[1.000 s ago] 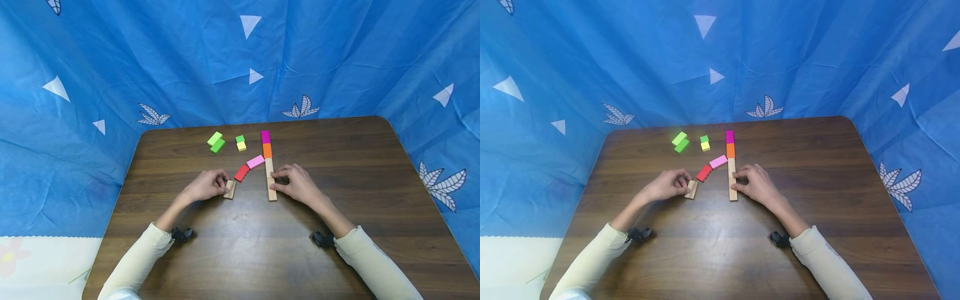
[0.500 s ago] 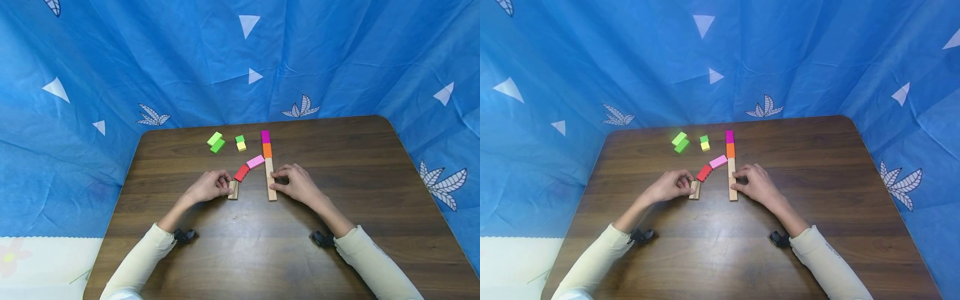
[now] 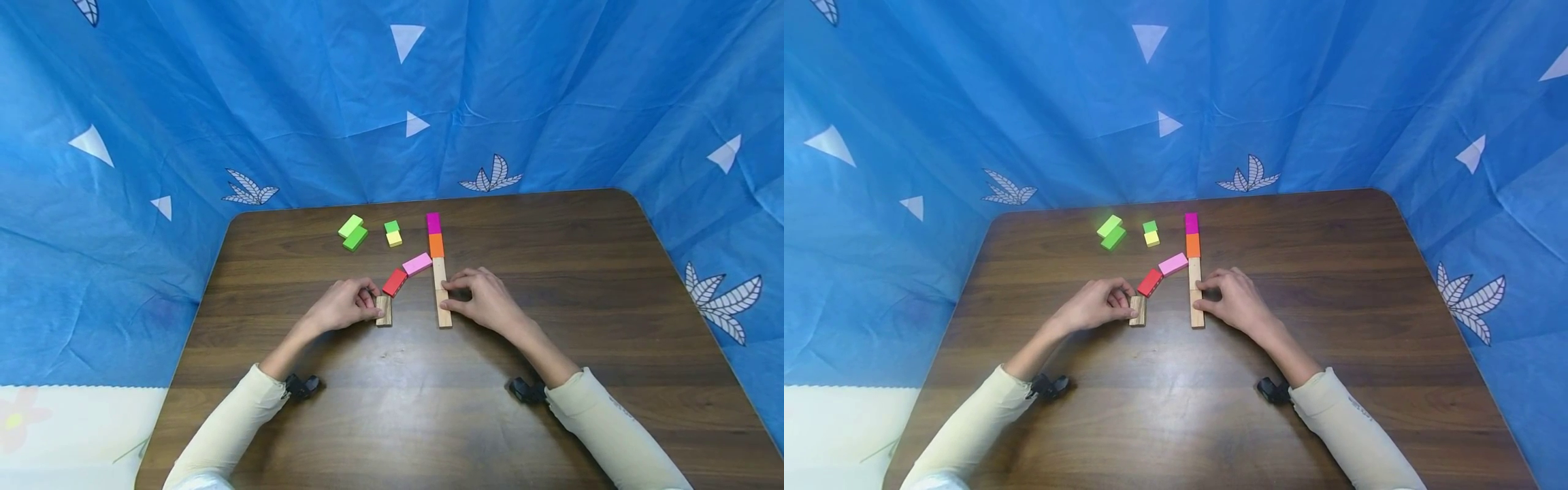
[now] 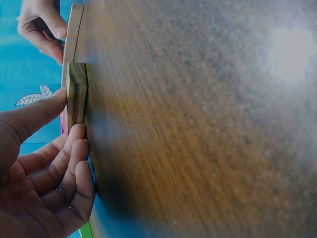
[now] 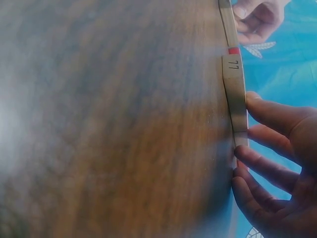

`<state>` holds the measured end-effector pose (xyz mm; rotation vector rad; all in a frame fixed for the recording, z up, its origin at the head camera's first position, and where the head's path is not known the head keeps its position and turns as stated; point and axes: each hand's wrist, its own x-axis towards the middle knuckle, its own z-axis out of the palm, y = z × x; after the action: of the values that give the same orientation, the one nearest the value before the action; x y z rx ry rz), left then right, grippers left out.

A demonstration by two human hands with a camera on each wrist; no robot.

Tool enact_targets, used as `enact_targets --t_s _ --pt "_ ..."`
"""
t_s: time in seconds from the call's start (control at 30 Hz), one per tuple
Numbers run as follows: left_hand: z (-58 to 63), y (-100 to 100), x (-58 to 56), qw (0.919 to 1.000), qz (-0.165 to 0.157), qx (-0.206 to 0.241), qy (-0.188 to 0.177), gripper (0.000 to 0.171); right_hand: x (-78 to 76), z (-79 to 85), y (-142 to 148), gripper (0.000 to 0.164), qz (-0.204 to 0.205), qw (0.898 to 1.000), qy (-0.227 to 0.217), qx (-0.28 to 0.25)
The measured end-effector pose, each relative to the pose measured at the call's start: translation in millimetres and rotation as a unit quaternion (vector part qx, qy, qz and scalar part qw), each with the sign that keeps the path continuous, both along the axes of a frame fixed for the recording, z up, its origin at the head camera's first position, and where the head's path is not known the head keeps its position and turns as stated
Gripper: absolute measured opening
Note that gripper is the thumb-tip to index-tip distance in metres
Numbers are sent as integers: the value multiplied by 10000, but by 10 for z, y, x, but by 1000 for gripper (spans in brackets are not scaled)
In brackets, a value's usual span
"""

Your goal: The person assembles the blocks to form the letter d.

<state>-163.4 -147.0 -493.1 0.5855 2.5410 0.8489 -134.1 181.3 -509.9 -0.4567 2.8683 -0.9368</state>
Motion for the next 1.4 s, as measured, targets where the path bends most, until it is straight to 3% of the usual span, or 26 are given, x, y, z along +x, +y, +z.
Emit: enact_targets --t_s 1.4 --pt "-34 80 -10 9982 45 -519 298 35 -10 9 5 45 56 10000 31 59"
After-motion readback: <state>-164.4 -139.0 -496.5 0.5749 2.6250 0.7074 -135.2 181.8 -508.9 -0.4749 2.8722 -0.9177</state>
